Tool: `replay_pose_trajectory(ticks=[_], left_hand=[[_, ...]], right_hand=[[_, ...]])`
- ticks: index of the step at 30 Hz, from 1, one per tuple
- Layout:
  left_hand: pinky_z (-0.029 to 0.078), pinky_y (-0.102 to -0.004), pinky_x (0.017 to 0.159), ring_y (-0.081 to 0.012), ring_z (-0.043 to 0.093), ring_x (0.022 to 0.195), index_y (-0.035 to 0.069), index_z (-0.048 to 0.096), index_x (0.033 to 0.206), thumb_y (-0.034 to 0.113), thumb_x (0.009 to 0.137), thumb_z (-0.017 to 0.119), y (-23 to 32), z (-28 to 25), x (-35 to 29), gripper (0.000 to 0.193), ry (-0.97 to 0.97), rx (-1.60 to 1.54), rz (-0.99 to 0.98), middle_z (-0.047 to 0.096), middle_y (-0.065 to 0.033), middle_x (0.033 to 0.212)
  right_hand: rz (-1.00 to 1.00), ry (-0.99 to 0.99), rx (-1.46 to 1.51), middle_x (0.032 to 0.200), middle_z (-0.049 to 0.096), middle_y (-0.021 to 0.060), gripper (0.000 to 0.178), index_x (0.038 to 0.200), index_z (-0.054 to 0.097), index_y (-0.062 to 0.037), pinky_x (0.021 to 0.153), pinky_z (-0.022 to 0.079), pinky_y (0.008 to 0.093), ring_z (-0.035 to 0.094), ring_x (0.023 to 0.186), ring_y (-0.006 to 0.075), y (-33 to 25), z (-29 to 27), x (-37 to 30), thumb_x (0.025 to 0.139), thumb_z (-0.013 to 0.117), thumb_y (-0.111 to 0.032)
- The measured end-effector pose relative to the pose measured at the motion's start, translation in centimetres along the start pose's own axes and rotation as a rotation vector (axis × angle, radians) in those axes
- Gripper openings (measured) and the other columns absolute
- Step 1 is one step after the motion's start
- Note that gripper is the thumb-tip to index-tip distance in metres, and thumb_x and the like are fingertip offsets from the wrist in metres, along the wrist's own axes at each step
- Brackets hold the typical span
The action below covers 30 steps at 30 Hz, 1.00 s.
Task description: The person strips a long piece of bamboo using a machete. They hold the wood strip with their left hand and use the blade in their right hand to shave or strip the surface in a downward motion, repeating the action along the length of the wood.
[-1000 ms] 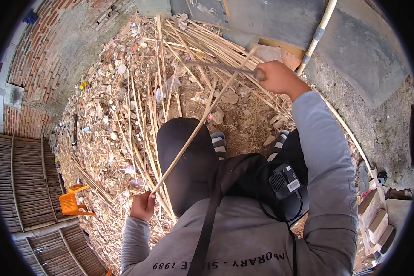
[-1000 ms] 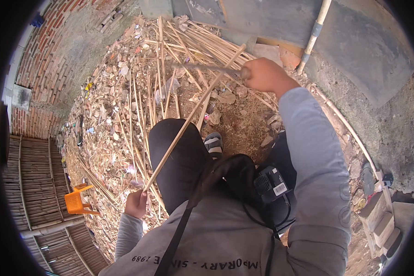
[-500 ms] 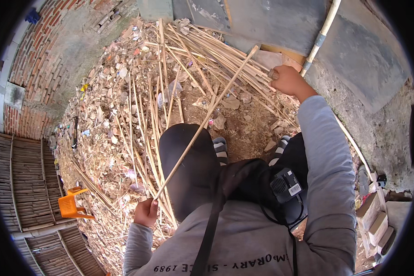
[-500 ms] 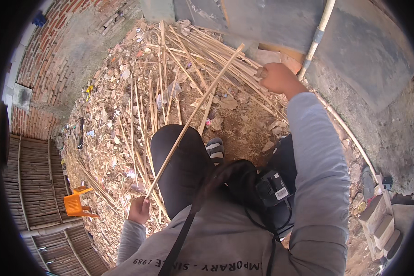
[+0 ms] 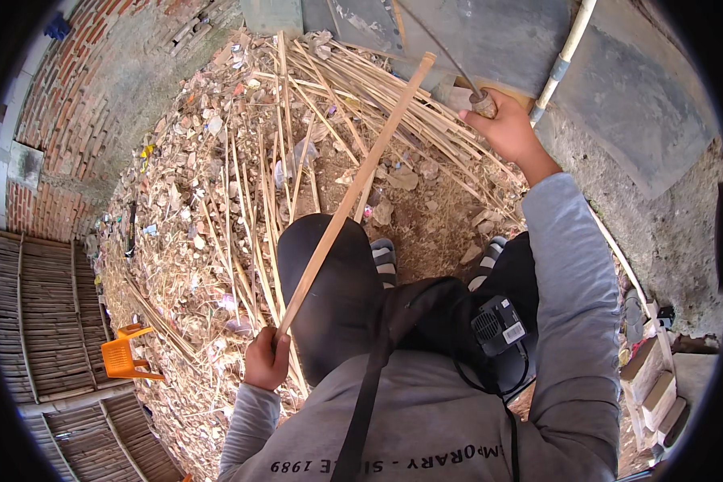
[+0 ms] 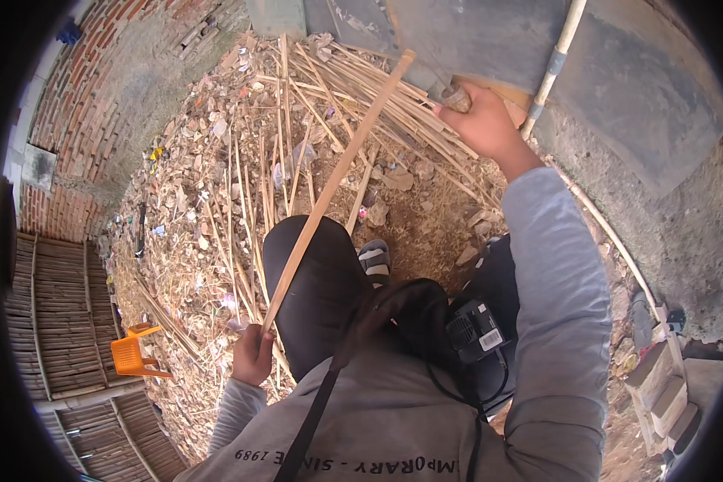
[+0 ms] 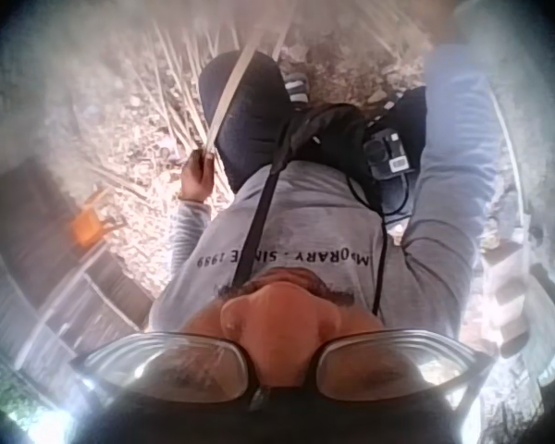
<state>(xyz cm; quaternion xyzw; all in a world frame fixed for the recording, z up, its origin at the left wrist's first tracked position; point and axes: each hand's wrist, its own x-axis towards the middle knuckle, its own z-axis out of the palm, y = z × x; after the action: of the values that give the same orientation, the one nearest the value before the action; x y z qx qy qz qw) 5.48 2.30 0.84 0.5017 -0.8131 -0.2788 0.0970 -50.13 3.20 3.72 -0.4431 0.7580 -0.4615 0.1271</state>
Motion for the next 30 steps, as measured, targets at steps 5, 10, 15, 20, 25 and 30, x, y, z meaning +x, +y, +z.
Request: replay_pose_trajectory(ticks=[5, 10, 15, 20, 25, 30], left_hand=[[0.048, -0.0402, 0.054, -0.0327, 0.063, 0.057, 0.001, 0.06, 0.089, 0.028, 0.099, 0.06, 1.6, 0.5, 0.2, 0.029, -0.005, -0.033, 0.003, 0.061, -0.0161, 0.064], [0.046, -0.0402, 0.053, -0.0316, 0.06, 0.054, 0.002, 0.056, 0.081, 0.032, 0.102, 0.056, 2.0, 0.5, 0.0, 0.037, -0.073, -0.055, -0.009, 0.058, -0.0154, 0.061], [0.042, -0.0424, 0.051, -0.0331, 0.057, 0.051, 0.002, 0.055, 0.078, 0.034, 0.103, 0.054, 0.8, 1.0, 1.0, 0.041, -0.139, -0.053, 0.041, 0.054, -0.0172, 0.058], [0.041, -0.0368, 0.052, -0.0212, 0.052, 0.053, 0.001, 0.055, 0.079, 0.037, 0.105, 0.05, 1.0, -0.6, 1.2, 0.045, -0.265, -0.139, -0.072, 0.051, -0.0082, 0.059], [0.03, -0.0249, 0.051, -0.005, 0.036, 0.055, 0.006, 0.059, 0.087, 0.046, 0.106, 0.049, -1.0, -0.2, 1.1, 0.046, -0.471, -0.686, -0.33, 0.043, 0.0068, 0.065], [0.029, -0.0237, 0.05, -0.0044, 0.035, 0.054, 0.005, 0.059, 0.089, 0.047, 0.106, 0.048, -0.7, -0.2, 1.4, 0.046, -0.519, -0.724, -0.366, 0.042, 0.007, 0.064]], right_hand=[[-0.288, -0.258, -0.262, 0.086, 0.068, 0.0218, 0.037, 0.11, 0.069, -0.0072, 0.076, 0.053, 0.0466, 0.067, 0.086, 0.04, -1.4, 1.3, -0.9, 0.079, 0.075, -0.026], [-0.455, -0.472, -0.435, 0.087, 0.069, 0.0189, 0.029, 0.1, 0.068, -0.0089, 0.077, 0.052, 0.0505, 0.067, 0.088, 0.0396, -3.1, 3.8, -2.0, 0.076, 0.074, -0.023], [-0.218, -0.291, -0.308, 0.086, 0.069, 0.0165, 0.025, 0.096, 0.068, -0.0092, 0.076, 0.052, 0.0503, 0.067, 0.087, 0.0385, 1.4, 4.9, -1.6, 0.074, 0.071, -0.019], [-0.29, -0.514, -0.44, 0.083, 0.068, 0.0147, 0.02, 0.092, 0.068, -0.0092, 0.073, 0.052, 0.0495, 0.067, 0.084, 0.0382, -3.5, 5.2, -2.6, 0.074, 0.069, -0.018], [-0.288, -0.603, -0.284, 0.078, 0.066, 0.0152, 0.018, 0.089, 0.068, -0.0078, 0.07, 0.051, 0.0477, 0.066, 0.079, 0.0385, -0.6, 5.8, -1.9, 0.073, 0.067, -0.017], [-0.237, -0.338, -0.204, 0.078, 0.066, 0.0194, 0.026, 0.098, 0.069, -0.0051, 0.071, 0.052, 0.0456, 0.066, 0.077, 0.0376, 0.2, 4.4, -1.4, 0.077, 0.073, -0.021]])
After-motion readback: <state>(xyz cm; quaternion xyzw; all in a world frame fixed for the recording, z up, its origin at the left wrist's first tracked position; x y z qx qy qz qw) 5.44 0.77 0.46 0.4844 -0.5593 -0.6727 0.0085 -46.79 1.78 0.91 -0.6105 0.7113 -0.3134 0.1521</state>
